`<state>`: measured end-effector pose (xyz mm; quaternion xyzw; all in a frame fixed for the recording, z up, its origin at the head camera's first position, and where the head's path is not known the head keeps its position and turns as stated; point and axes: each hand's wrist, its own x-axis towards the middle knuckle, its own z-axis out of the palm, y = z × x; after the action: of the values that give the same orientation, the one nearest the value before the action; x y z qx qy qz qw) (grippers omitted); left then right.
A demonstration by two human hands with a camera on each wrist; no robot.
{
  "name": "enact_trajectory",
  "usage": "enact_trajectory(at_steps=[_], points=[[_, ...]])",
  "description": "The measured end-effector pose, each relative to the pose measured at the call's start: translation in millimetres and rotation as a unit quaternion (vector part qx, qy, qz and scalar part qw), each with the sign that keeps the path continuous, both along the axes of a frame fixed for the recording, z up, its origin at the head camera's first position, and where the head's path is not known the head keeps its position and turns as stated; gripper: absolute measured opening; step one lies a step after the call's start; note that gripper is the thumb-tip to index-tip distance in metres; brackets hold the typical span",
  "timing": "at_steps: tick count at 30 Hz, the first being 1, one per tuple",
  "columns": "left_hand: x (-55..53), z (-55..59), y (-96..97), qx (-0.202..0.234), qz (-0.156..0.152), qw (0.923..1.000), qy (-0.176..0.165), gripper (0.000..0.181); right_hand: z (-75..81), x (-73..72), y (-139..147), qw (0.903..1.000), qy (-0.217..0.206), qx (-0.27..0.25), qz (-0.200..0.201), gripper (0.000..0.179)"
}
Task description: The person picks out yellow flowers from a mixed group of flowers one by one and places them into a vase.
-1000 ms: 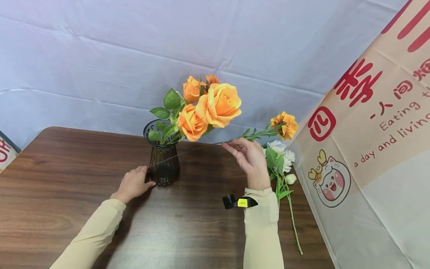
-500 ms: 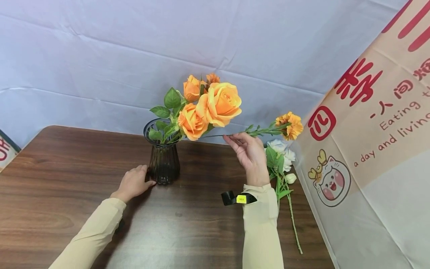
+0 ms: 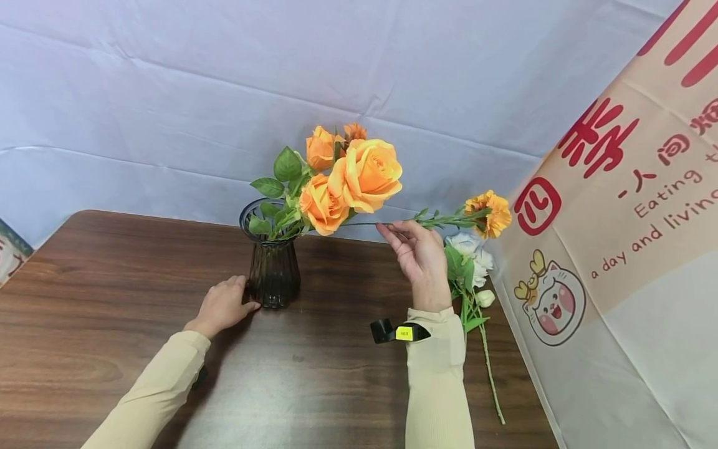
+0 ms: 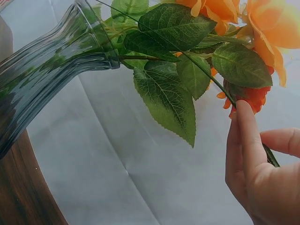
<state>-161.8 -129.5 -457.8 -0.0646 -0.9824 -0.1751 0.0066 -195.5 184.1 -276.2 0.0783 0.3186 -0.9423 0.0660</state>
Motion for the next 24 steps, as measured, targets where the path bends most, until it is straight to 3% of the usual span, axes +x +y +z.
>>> enact_trajectory(at_steps=[12, 24], points=[[1.1, -0.1, 0.3, -0.001, 0.001, 1.0, -0.003, 0.061, 3.2, 1.1, 2.7, 0.9998, -0.008, -0.019, -0.005, 0.021], [1.3, -1.3, 0.8, -0.002, 0.003, 1.0, 0.0, 0.061, 9.4, 4.0, 8.8, 0.9992, 0.01, -0.038, -0.005, 0.023]])
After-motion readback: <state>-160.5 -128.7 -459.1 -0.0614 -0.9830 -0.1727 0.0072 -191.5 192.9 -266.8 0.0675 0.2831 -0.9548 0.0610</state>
